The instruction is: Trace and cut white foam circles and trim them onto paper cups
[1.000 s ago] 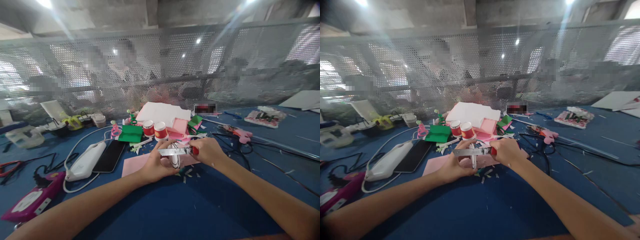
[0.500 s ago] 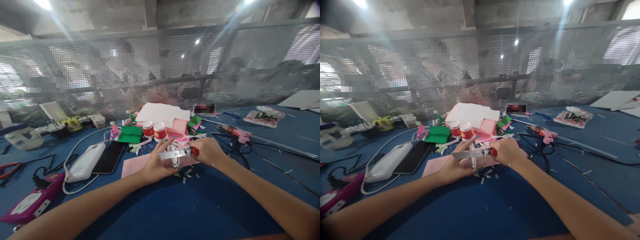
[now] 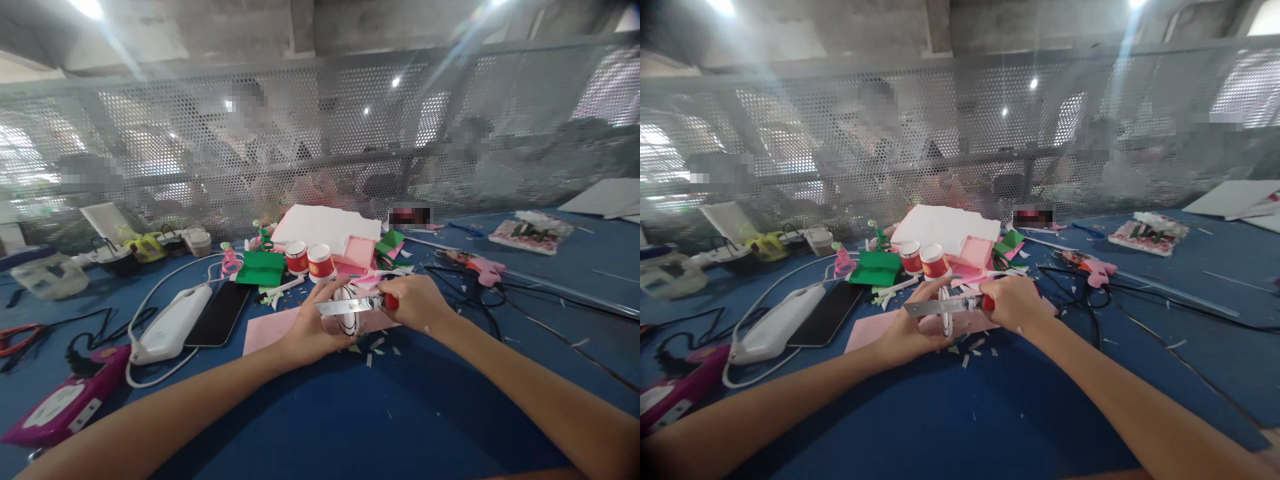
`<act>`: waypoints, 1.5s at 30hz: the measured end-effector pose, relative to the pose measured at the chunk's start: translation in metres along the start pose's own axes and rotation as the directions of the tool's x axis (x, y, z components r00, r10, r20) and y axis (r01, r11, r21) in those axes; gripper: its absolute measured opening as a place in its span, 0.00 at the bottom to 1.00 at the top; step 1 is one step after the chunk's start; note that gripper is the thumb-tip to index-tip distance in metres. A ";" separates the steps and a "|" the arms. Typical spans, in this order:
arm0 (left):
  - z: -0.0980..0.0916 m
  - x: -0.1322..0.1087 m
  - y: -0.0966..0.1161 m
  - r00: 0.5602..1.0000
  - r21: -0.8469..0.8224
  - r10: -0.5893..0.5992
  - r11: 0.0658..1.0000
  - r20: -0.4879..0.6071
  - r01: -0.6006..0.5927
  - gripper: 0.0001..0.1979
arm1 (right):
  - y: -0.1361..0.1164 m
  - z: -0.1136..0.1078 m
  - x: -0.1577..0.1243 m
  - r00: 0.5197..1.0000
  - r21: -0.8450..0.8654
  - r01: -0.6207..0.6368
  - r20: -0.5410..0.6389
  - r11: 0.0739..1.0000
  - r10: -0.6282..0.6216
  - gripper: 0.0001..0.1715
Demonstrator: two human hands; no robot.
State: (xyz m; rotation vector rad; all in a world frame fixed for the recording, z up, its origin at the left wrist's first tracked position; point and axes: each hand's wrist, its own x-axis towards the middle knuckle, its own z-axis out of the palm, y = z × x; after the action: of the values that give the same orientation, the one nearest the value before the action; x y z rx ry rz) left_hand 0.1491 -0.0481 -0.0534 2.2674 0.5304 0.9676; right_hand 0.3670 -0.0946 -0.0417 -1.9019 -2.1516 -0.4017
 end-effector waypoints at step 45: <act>0.009 0.000 0.000 0.970 -0.323 -0.206 0.916 0.130 0.238 0.46 | -0.008 0.001 0.002 1.000 -0.028 -0.009 0.029 1.000 0.009 0.11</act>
State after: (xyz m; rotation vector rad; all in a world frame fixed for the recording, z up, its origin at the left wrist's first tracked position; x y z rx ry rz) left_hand 0.1562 -0.0511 -0.0588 1.8894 0.5251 0.7684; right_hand 0.3589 -0.0934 -0.0419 -1.9435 -2.1660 -0.4073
